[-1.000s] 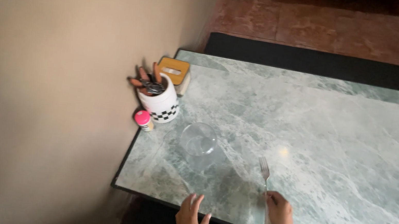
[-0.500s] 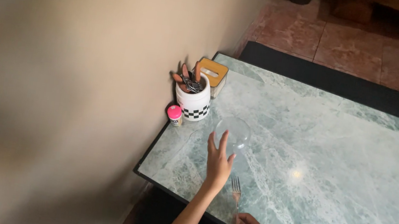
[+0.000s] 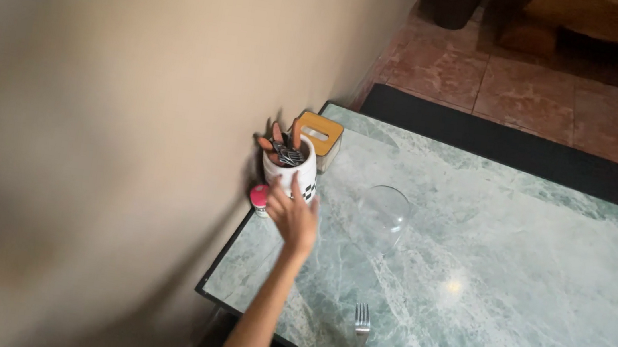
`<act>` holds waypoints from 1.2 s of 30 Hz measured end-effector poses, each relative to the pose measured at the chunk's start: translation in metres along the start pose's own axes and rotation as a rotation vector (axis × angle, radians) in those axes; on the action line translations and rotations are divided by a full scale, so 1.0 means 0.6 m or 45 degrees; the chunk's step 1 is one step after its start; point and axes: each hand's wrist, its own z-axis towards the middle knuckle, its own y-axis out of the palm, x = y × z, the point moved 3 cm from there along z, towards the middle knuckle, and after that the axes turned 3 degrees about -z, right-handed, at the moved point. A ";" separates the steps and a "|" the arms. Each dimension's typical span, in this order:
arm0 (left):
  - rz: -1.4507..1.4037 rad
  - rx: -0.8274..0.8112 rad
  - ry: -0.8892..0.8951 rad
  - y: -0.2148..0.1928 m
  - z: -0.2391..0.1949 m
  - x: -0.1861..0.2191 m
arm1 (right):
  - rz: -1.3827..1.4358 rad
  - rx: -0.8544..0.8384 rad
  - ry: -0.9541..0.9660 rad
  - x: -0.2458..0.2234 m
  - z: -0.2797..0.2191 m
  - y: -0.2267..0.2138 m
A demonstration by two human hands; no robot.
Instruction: The recorder is setting a dining table by arranging knives, forks, and spoons alongside a glass and tissue box.
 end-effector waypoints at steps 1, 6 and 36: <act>-0.004 -0.001 0.005 -0.004 0.017 -0.010 | 0.002 0.005 -0.003 0.001 0.000 -0.005; 0.064 0.004 0.068 -0.021 0.071 -0.047 | 0.059 -0.057 -0.022 -0.018 -0.002 -0.009; -0.747 -0.343 0.462 -0.282 -0.130 0.163 | -0.105 0.565 -0.179 -0.172 -0.172 0.026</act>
